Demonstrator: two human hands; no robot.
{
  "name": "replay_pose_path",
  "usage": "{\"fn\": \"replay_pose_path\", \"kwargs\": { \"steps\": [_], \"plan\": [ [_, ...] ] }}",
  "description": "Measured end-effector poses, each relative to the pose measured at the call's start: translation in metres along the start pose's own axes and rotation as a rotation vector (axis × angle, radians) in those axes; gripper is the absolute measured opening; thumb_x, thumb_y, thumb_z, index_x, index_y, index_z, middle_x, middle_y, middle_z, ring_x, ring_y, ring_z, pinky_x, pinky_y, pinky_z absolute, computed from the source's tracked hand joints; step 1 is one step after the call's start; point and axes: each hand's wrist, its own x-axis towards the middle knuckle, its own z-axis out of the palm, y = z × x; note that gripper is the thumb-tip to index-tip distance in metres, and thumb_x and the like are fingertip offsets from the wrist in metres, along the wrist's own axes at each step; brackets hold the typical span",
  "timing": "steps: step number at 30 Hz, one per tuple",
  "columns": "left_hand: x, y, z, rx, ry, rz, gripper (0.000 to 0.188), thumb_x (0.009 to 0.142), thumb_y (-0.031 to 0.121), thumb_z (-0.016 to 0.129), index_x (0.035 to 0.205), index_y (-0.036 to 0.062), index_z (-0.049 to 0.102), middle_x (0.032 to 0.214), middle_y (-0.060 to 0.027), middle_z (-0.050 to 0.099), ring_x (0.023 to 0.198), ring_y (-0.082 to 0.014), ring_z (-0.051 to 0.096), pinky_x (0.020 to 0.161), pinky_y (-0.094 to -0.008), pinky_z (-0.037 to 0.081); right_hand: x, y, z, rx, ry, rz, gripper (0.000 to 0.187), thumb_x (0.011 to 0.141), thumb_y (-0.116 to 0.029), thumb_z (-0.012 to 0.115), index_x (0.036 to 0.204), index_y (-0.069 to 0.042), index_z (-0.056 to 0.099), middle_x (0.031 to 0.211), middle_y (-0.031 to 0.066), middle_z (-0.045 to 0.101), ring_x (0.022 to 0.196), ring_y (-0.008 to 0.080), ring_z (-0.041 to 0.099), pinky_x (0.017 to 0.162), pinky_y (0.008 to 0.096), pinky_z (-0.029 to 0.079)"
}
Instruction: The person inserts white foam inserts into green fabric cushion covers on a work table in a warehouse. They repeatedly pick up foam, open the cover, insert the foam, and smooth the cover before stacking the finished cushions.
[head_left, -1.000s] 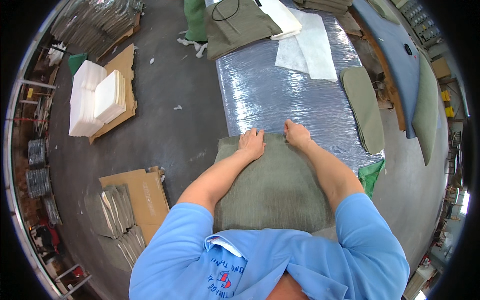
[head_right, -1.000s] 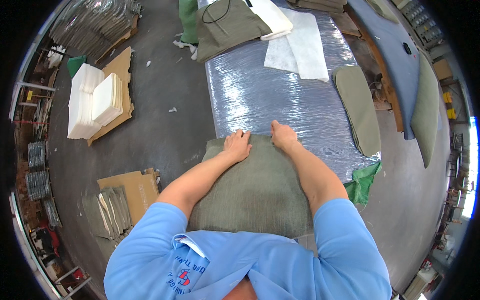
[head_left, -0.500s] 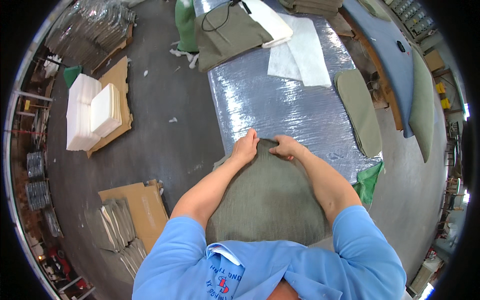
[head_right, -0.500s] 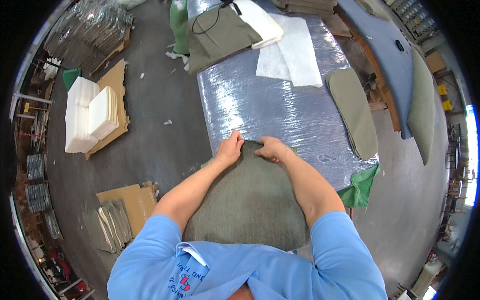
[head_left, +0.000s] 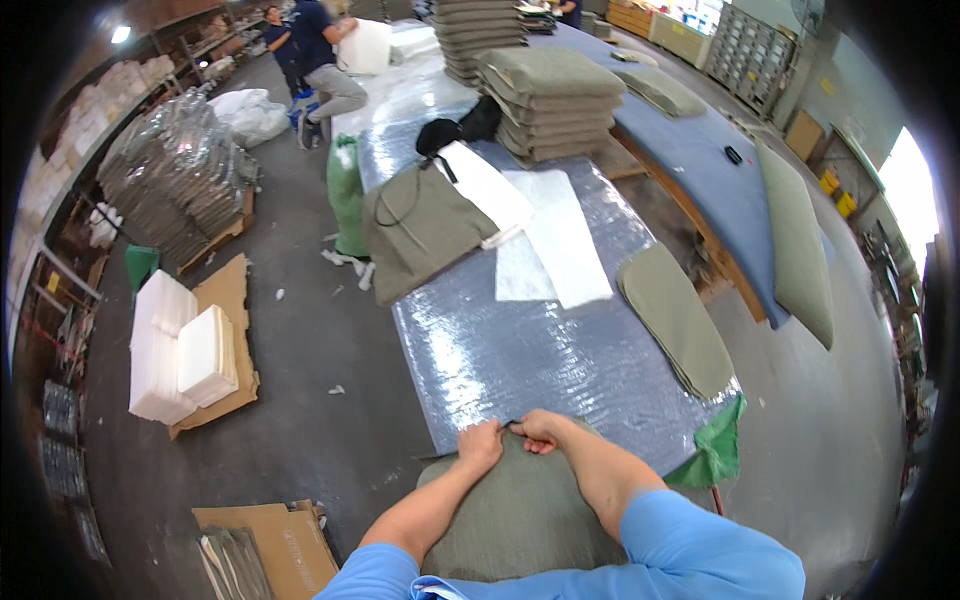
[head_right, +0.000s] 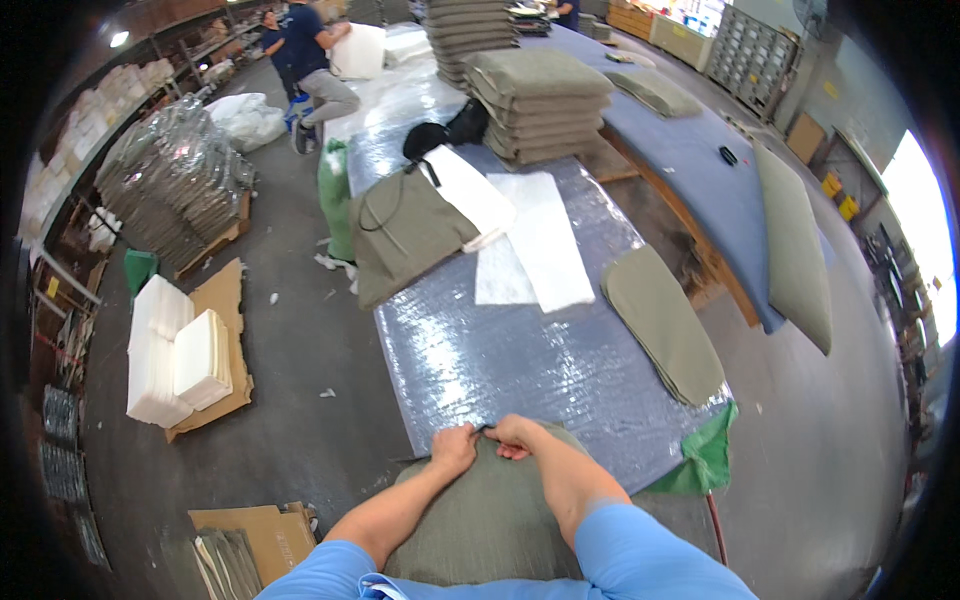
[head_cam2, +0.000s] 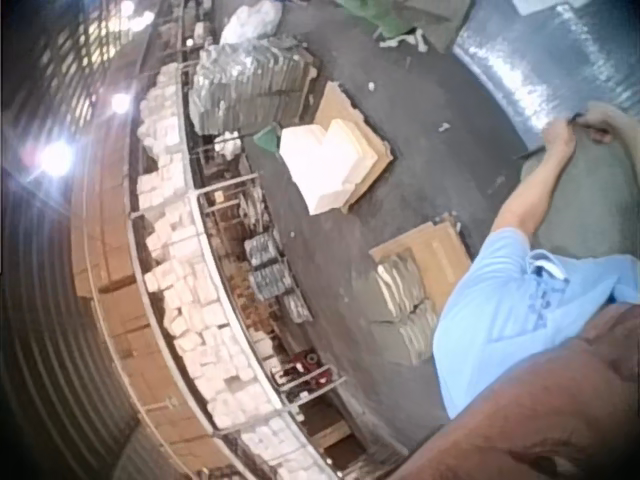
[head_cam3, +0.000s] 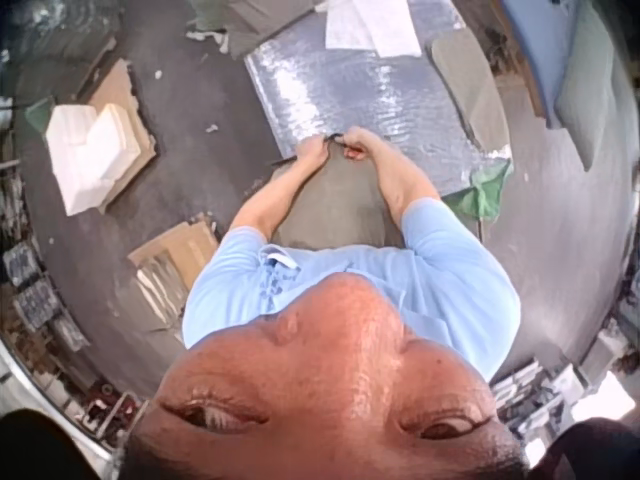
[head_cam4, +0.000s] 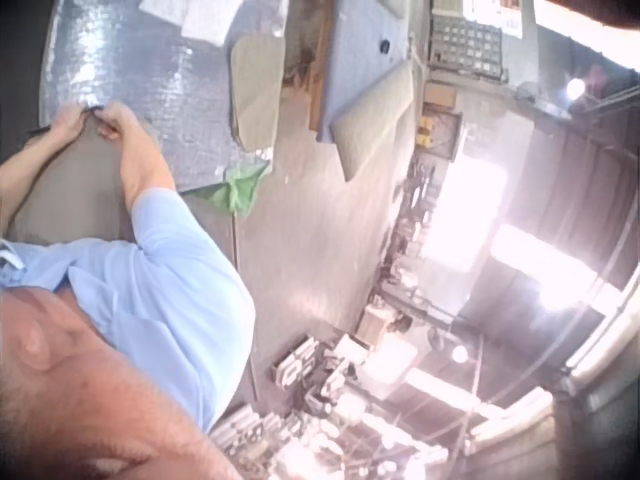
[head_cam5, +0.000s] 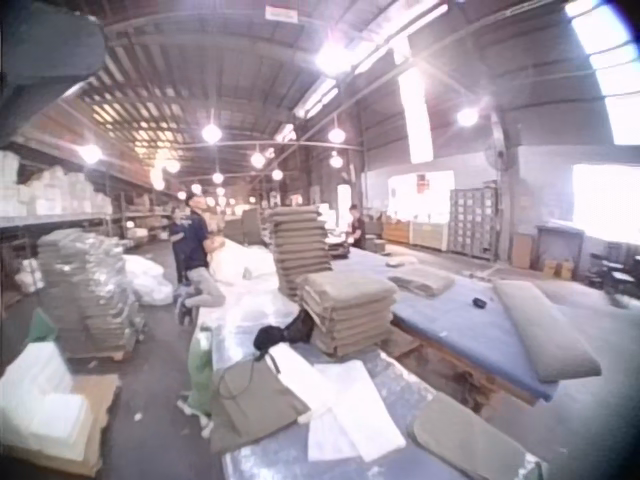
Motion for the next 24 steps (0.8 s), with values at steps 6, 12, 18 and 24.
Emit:
{"fn": "replay_pose_path", "kwargs": {
  "steps": [6, 12, 18, 24],
  "plan": [
    [-0.001, -0.008, 0.008, -0.050, 0.002, -0.056, 0.021, 0.099, 0.024, 0.050, 0.105, 0.0054, 0.056, 0.088, -0.0253, 0.071, 0.086, -0.0467, 0.070, 0.076, -0.0596, 0.052, -0.005, -0.005, 0.021, -0.233, 0.304, -0.247, 0.042, 0.099, -0.043, 0.061, 0.099, -0.004, 0.073, 0.083, 0.0160, 0.073, 0.065, 0.0272, 0.070, 0.062, 0.0415, 0.056],
    [0.008, -0.010, 0.012, -0.070, -0.126, -0.135, 0.023, 0.100, 0.022, 0.044, 0.108, 0.0032, 0.054, 0.090, -0.0284, 0.071, 0.089, -0.0478, 0.070, 0.078, -0.0591, 0.053, 0.007, 0.003, 0.042, -0.323, 0.635, -0.311, 0.046, 0.097, -0.044, 0.059, 0.105, -0.001, 0.073, 0.115, 0.0229, 0.070, 0.113, 0.0426, 0.064, 0.096, 0.0518, 0.050],
    [0.014, -0.005, 0.007, -0.084, -0.139, -0.147, 0.024, 0.101, 0.024, 0.045, 0.108, 0.0029, 0.054, 0.094, -0.0279, 0.071, 0.092, -0.0475, 0.070, 0.080, -0.0585, 0.052, 0.021, 0.011, 0.039, -0.382, 0.742, -0.419, 0.045, 0.097, -0.045, 0.061, 0.100, -0.001, 0.072, 0.100, 0.0210, 0.074, 0.094, 0.0368, 0.072, 0.083, 0.0477, 0.055],
    [0.007, -0.008, 0.007, -0.066, -0.029, -0.092, 0.023, 0.100, 0.025, 0.049, 0.107, 0.0035, 0.052, 0.088, -0.0258, 0.071, 0.085, -0.0476, 0.070, 0.076, -0.0589, 0.052, -0.008, -0.016, -0.009, -0.452, -0.038, -0.078, 0.043, 0.100, -0.042, 0.060, 0.089, -0.001, 0.069, 0.069, 0.0140, 0.068, 0.058, 0.0229, 0.068, 0.053, 0.0360, 0.053]
  ]
}}
